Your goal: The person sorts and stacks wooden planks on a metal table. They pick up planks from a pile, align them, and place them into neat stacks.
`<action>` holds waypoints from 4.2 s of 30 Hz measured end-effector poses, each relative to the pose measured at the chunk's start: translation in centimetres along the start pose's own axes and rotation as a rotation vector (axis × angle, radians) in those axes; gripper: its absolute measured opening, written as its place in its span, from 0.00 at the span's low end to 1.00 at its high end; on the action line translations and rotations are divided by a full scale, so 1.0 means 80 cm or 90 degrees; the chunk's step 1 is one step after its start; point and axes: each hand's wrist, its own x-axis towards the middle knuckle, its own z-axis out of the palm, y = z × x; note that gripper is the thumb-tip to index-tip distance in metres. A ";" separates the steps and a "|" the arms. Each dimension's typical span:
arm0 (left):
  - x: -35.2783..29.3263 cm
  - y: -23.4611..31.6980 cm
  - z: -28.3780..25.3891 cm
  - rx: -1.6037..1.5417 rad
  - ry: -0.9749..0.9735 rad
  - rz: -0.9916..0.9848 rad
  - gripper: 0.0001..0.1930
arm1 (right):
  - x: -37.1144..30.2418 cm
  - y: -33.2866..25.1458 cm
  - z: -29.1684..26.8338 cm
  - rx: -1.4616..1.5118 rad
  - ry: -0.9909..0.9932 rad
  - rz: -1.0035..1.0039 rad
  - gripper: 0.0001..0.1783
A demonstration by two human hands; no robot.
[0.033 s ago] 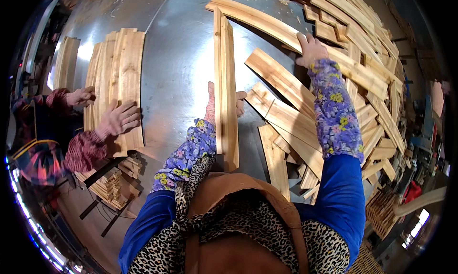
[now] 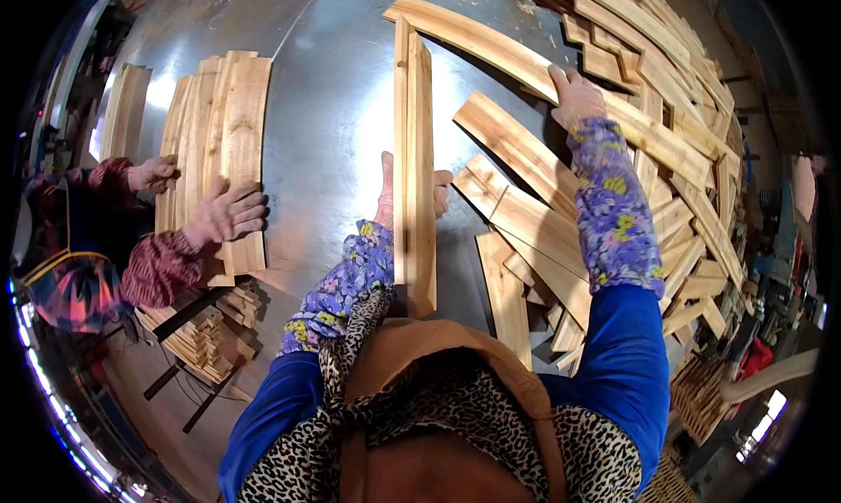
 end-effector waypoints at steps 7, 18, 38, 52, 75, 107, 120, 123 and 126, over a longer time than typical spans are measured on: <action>-0.003 0.026 -0.015 -0.073 0.012 0.087 0.57 | -0.090 -0.201 -0.144 0.074 -0.482 -0.044 0.26; -0.035 0.045 0.017 0.001 0.103 0.068 0.45 | 0.062 0.012 -0.049 -0.068 -0.103 -0.003 0.49; -0.049 0.023 -0.011 0.040 0.029 0.043 0.44 | -0.044 0.083 -0.062 -0.046 -0.096 0.019 0.61; -0.041 -0.024 0.078 -0.013 0.071 0.041 0.39 | -0.129 -0.226 -0.062 0.665 -0.391 -0.065 0.51; -0.226 0.066 0.094 1.512 0.759 -0.161 0.58 | -0.430 -0.079 -0.022 0.174 -0.155 0.087 0.50; -0.314 0.111 0.009 1.547 0.577 0.056 0.62 | -0.132 -0.378 -0.018 0.904 0.100 0.376 0.33; -0.321 0.101 0.041 1.688 0.689 -0.111 0.59 | -0.297 -0.185 -0.054 0.129 0.132 0.085 0.27; -0.351 0.108 0.031 1.715 0.644 -0.052 0.58 | -0.245 -0.131 -0.033 0.151 0.033 0.452 0.54; -0.374 0.113 0.026 1.680 0.633 -0.018 0.58 | -0.233 -0.112 -0.016 0.194 0.025 0.606 0.58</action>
